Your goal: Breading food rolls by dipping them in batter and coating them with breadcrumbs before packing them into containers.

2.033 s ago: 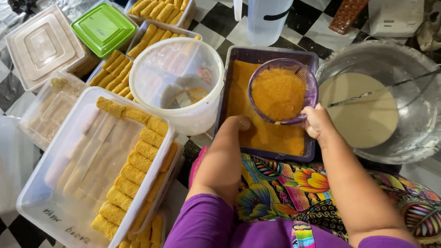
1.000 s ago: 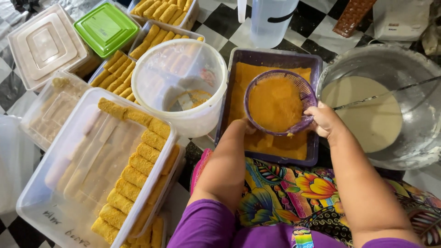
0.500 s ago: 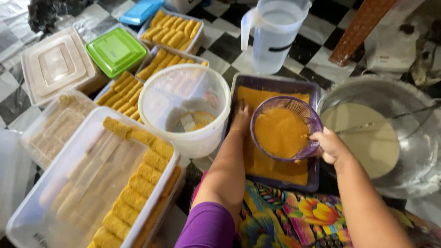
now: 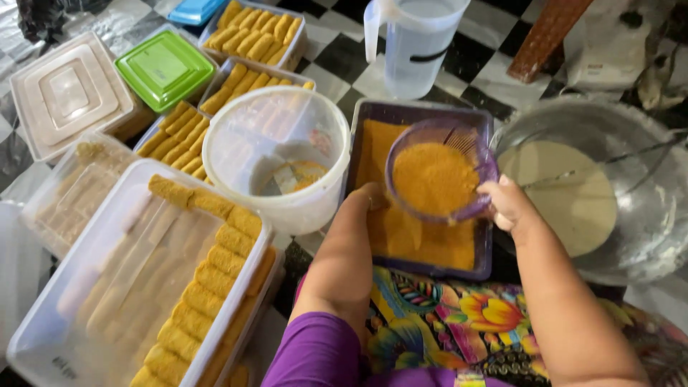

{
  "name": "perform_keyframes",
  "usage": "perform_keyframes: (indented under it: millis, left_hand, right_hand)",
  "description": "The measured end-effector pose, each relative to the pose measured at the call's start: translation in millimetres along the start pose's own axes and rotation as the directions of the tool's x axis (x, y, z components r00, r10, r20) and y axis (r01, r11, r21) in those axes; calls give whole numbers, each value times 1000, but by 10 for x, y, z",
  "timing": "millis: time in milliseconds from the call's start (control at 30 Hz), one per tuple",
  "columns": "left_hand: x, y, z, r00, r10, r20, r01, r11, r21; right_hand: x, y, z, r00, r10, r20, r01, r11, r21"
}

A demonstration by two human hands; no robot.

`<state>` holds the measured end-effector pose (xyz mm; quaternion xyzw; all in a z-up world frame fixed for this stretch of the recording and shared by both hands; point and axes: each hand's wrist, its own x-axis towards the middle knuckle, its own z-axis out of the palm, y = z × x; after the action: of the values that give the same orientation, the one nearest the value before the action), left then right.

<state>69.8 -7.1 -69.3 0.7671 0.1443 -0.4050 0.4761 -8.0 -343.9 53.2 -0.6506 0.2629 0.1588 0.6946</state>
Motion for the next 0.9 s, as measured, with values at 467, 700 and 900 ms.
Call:
perform_keyframes:
  millis: [467, 700, 900]
  left_hand:
    - [-1590, 511, -134, 855, 436, -279, -196, 772, 605]
    - [-1791, 818, 172, 596, 779, -194, -633, 605, 482]
    - [-2160, 772, -79, 500, 775, -386, -709, 622, 331]
  right_hand:
    - [-109, 223, 342, 998, -60, 3, 60, 995, -78]
    - [-76, 233, 528, 998, -56, -31, 54, 996, -70]
    - [295, 356, 237, 996, -88, -11, 87, 994, -73]
